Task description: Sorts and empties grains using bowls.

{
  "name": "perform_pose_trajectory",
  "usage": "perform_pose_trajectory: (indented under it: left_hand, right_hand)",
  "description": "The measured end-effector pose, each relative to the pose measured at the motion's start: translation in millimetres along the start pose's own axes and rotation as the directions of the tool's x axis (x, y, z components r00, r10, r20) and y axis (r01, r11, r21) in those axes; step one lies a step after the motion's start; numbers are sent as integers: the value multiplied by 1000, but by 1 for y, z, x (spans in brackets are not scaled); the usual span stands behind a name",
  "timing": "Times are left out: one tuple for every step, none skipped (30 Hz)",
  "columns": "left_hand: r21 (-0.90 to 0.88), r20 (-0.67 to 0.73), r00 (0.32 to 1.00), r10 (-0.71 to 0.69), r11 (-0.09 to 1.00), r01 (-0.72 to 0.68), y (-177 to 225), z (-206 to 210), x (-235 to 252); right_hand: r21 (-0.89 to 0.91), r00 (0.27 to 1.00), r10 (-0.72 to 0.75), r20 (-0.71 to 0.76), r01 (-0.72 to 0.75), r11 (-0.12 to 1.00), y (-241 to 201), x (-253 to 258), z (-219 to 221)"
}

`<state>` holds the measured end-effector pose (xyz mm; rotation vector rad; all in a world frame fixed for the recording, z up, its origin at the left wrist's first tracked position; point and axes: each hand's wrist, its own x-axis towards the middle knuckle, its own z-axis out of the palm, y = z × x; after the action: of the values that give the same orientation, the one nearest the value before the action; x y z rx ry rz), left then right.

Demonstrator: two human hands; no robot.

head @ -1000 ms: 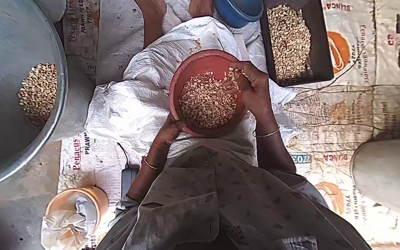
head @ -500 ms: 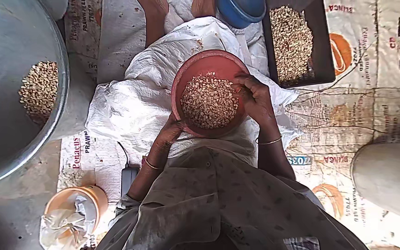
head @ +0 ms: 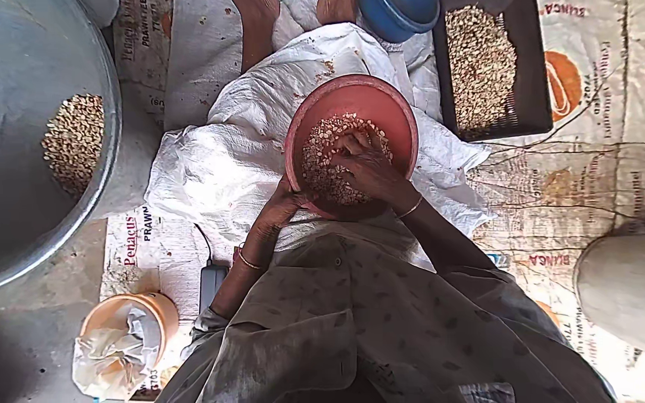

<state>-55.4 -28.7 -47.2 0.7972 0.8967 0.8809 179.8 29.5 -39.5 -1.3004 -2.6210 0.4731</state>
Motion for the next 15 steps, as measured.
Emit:
perform_pose_trajectory:
  left_hand:
    - [-8, 8, 1000, -4, 1000, 4, 0, -1, 3]
    - [-17, 11, 1000, -6, 1000, 7, 0, -1, 4]
    - [-22, 12, 1000, -7, 1000, 7, 0, -1, 6]
    - [-17, 15, 1000, -9, 1000, 9, 0, -2, 6]
    - [-12, 16, 1000, -8, 1000, 8, -1, -3, 7]
    - [-6, 19, 1000, -5, 1000, 5, -1, -4, 7]
    - [-8, 19, 1000, -5, 1000, 5, -1, -4, 7]
    - [-23, 13, 1000, -8, 1000, 8, 0, -3, 7]
    - [-38, 4, 1000, -14, 999, 15, 1, -1, 7]
    - [-51, -4, 1000, -18, 999, 18, 2, 0, 7]
    - [-61, 1, 1000, -19, 998, 20, 3, 1, 7]
    - [-67, 0, 1000, -23, 998, 23, 4, 3, 7]
    - [-74, -9, 999, -33, 997, 33, 5, 5, 7]
    - [-74, -16, 999, -41, 996, 39, 5, 7, 6]
    - [-68, -17, 999, -44, 997, 43, 5, 8, 4]
  right_hand:
    - [-43, 997, 82, -5, -83, 996, 9, -3, -11]
    - [-77, 989, 146, -18, -147, 986, 17, -6, -21]
    - [-100, 979, 204, -16, -204, 974, 21, -10, -29]
    - [-108, 970, 245, -5, -244, 964, 23, -15, -34]
    - [-109, 962, 274, 22, -270, 957, 23, -21, -35]
    - [-95, 954, 293, 64, -287, 953, 21, -26, -34]
    - [-60, 943, 312, 116, -307, 950, 15, -31, -33]
    - [-23, 933, 323, 159, -324, 946, 9, -34, -29]
    - [24, 919, 335, 207, -348, 937, -1, -35, -24]
    - [70, 910, 342, 236, -366, 928, -10, -35, -18]
    - [127, 910, 344, 231, -379, 917, -18, -34, -8]
    - [210, 922, 340, 187, -376, 903, -26, -33, 1]
    - [322, 937, 334, 106, -350, 880, -32, -30, 10]
    - [457, 942, 334, 26, -309, 834, -37, -24, 17]
    - [603, 933, 359, -20, -276, 749, -39, -17, 20]
